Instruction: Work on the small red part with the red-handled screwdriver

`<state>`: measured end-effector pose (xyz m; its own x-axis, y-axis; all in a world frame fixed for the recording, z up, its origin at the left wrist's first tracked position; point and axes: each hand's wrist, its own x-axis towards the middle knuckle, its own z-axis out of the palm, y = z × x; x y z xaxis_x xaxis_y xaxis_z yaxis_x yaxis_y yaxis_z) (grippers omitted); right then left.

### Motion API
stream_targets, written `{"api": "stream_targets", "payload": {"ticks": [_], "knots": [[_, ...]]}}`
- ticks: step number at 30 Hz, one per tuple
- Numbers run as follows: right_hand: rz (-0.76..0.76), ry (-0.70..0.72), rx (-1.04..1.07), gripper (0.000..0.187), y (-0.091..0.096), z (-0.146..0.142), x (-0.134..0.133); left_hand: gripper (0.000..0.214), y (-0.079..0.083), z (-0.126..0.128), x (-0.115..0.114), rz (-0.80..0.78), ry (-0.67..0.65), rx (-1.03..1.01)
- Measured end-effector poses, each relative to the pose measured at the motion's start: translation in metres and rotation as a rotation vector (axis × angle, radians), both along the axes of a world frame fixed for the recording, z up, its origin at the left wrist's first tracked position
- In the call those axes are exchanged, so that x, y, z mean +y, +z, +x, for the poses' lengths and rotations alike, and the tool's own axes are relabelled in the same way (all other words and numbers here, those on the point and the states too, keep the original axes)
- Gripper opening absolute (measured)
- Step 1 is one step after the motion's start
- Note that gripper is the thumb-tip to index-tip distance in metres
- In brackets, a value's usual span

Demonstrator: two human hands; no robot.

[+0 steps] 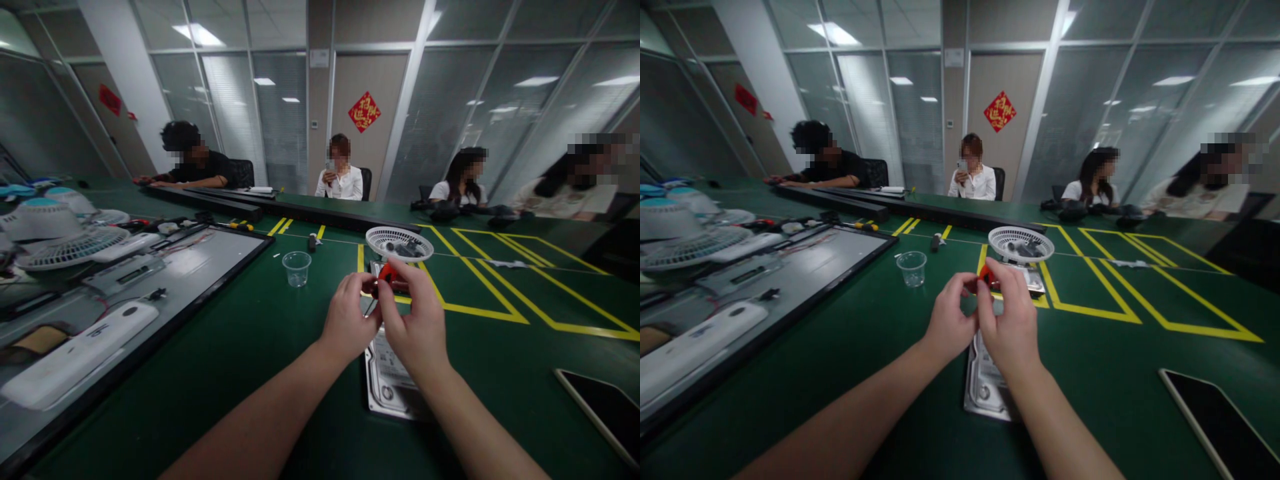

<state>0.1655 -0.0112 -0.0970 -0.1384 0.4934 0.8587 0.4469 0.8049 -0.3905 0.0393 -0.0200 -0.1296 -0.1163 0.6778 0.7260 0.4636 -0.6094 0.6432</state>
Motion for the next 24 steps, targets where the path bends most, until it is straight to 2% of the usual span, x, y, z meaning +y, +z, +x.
{"api": "stream_targets", "payload": {"ticks": [7,12,16,19,24], "knots": [[-0.017,0.021,0.014,0.04,-0.0012,0.0001,0.0003,0.015,0.0026,-0.0002,-0.0008,-0.011,-0.025,0.026],[-0.007,-0.004,0.012,0.039,-0.0009,0.0009,0.0008,0.023,0.0028,0.0005,-0.0014,-0.009,-0.008,0.008],[0.012,-0.025,0.006,0.037,0.0016,0.001,-0.0009,0.017,0.0026,-0.0002,-0.0008,-0.012,0.004,0.02],[-0.008,0.009,0.017,0.037,0.002,0.0002,-0.0015,0.015,0.0036,-0.0006,-0.0022,-0.019,-0.026,0.039],[0.003,-0.004,0.014,0.036,0.0018,-0.0002,-0.0002,0.024,0.0034,0.0,-0.0021,-0.02,-0.008,0.015]]}}
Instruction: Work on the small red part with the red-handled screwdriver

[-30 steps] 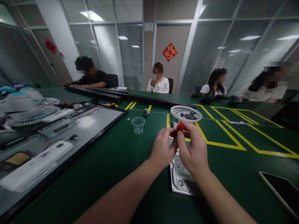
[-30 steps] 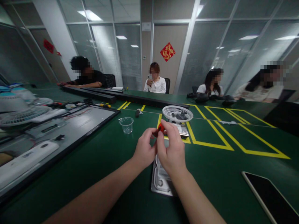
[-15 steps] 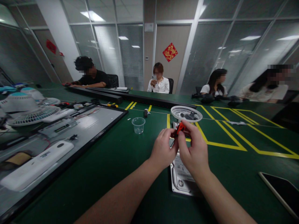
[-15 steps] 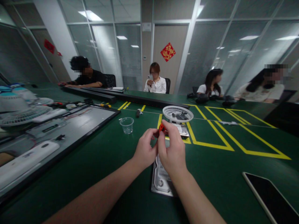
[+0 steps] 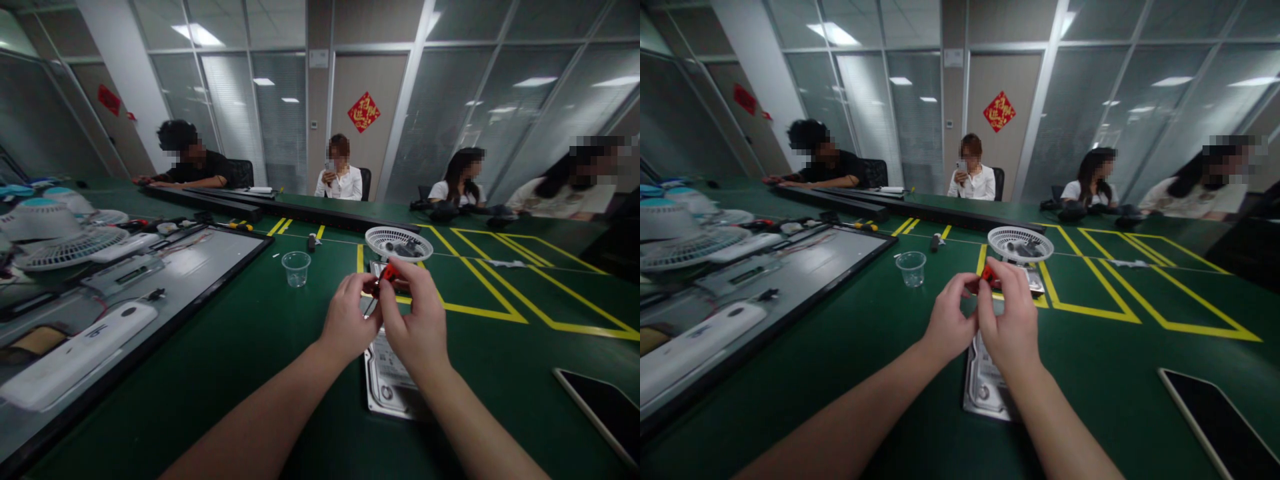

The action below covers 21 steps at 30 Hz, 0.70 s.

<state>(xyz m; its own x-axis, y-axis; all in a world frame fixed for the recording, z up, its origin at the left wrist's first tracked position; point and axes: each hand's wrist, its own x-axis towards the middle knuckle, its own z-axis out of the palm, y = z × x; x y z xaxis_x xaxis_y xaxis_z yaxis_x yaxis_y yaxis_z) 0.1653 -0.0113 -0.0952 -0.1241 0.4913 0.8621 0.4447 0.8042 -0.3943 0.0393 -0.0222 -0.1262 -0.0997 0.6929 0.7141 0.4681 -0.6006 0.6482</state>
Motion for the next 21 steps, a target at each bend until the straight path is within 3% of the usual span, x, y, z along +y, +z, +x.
{"api": "stream_targets", "payload": {"ticks": [6,13,21], "knots": [[0.013,-0.006,-0.004,0.036,0.0028,0.0,-0.002,0.013,0.0004,-0.0005,0.0005,0.013,0.008,0.023],[0.008,-0.013,-0.004,0.036,0.0024,0.0002,-0.0011,0.024,0.0002,-0.0003,-0.0002,0.009,0.0,-0.001],[-0.007,0.019,0.001,0.037,0.0023,-0.0011,-0.002,0.013,0.002,-0.0012,-0.0002,0.012,-0.016,0.036]]}}
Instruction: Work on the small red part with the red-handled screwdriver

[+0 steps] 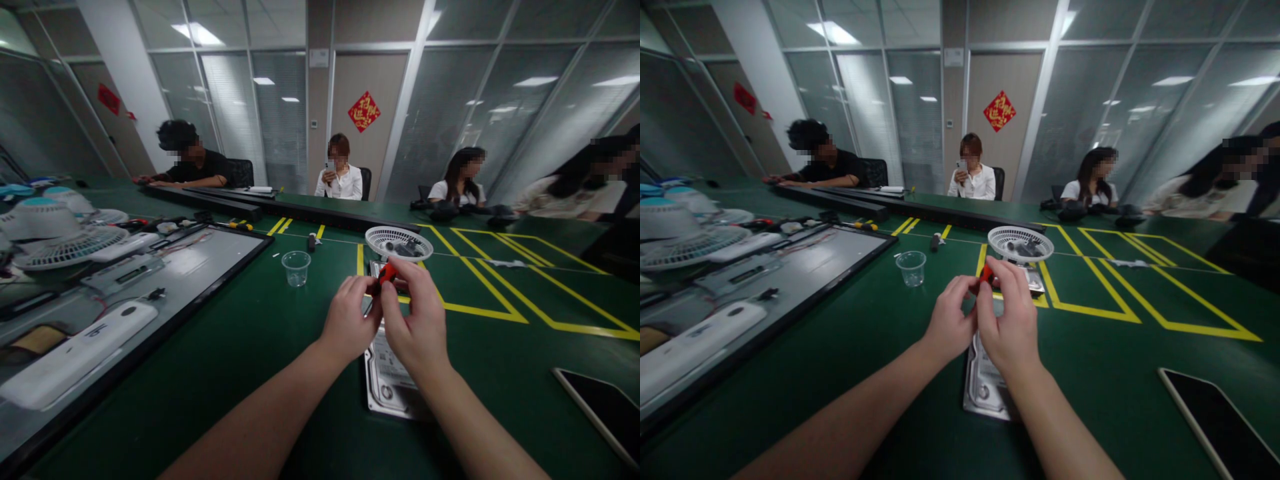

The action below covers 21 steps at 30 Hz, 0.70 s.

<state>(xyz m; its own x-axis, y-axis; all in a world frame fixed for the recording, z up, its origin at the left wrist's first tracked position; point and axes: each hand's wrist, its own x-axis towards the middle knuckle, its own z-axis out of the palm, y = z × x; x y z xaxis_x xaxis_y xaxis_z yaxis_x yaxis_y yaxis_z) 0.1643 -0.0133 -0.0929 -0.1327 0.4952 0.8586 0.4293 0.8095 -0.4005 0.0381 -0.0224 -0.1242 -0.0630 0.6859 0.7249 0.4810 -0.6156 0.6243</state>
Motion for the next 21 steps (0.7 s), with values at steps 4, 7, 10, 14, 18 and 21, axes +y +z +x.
{"api": "stream_targets", "payload": {"ticks": [4,7,10,14,18,21], "knots": [[0.009,-0.025,-0.001,0.036,-0.0005,0.0002,0.0014,0.024,-0.0014,0.0002,0.0002,0.003,0.018,-0.025],[0.039,-0.062,-0.005,0.033,0.0005,0.0006,0.0014,0.021,-0.0021,-0.0002,0.0011,0.009,0.042,-0.022],[0.024,-0.04,-0.001,0.035,0.0009,0.0006,0.0004,0.014,-0.0013,-0.0006,0.0008,0.009,0.031,-0.005],[-0.004,0.003,0.009,0.038,-0.0001,0.0005,0.0003,0.017,-0.0008,-0.0002,-0.0005,-0.009,0.008,-0.001],[0.018,-0.042,0.001,0.035,0.0001,0.001,0.0012,0.025,-0.0021,0.0002,0.0002,0.007,0.029,-0.033],[0.034,-0.058,0.006,0.034,0.0008,0.001,0.0008,0.017,-0.0022,-0.0001,0.0009,0.016,0.033,-0.025]]}}
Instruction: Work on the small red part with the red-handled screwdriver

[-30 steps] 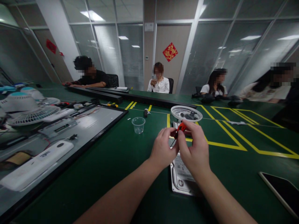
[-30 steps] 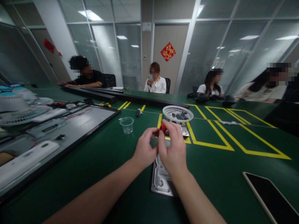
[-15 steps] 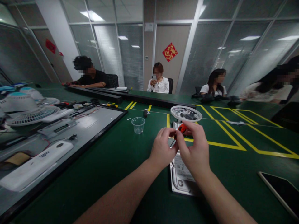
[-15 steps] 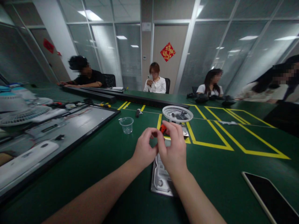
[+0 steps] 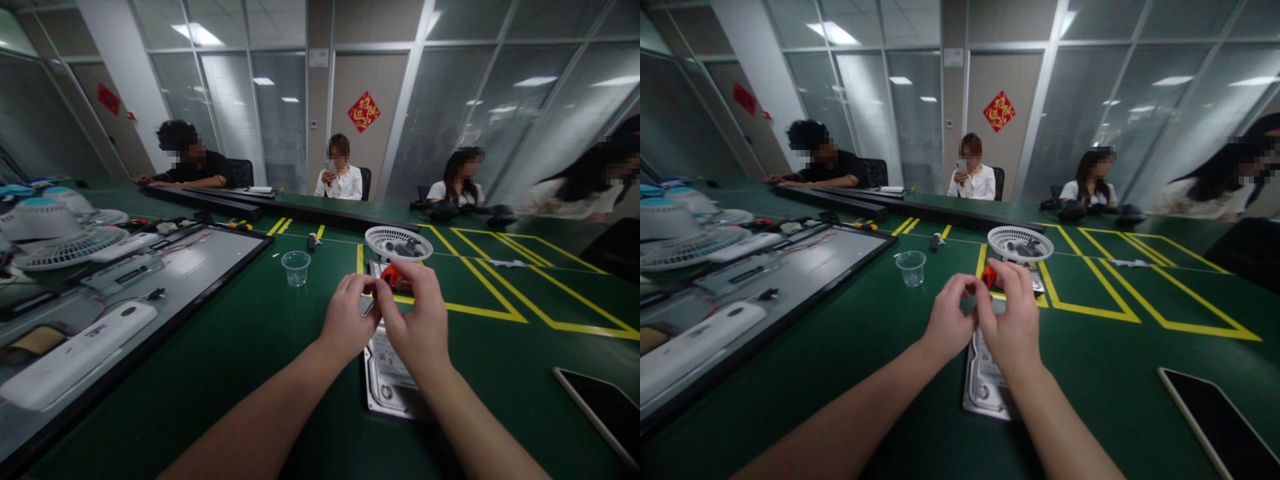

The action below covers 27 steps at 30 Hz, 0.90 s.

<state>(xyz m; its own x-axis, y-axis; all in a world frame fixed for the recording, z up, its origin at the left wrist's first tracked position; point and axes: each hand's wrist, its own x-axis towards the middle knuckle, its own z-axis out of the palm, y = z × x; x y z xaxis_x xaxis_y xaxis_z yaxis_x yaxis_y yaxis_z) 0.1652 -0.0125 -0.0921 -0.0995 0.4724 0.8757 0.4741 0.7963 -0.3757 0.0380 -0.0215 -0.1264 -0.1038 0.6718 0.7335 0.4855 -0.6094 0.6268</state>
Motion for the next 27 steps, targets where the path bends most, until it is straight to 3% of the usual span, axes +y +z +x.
{"api": "stream_targets", "payload": {"ticks": [6,10,17,22,27], "knots": [[-0.036,0.06,0.009,0.038,-0.0017,-0.0003,-0.0007,0.017,0.0017,0.0003,-0.0018,-0.032,-0.033,0.03],[-0.025,0.032,0.008,0.036,-0.0021,-0.0006,0.0003,0.026,0.0001,0.001,-0.0007,-0.011,-0.008,-0.006],[-0.041,0.053,0.02,0.036,-0.0029,-0.0005,-0.0001,0.019,-0.0013,0.0008,0.0012,-0.031,-0.041,0.003],[-0.028,0.031,0.015,0.036,-0.0038,-0.0003,0.001,0.028,-0.0011,0.0015,0.0004,-0.024,-0.031,-0.008],[-0.003,0.014,0.012,0.034,-0.0026,-0.0011,0.0001,0.017,-0.0013,0.0012,0.0011,-0.001,0.002,0.004]]}}
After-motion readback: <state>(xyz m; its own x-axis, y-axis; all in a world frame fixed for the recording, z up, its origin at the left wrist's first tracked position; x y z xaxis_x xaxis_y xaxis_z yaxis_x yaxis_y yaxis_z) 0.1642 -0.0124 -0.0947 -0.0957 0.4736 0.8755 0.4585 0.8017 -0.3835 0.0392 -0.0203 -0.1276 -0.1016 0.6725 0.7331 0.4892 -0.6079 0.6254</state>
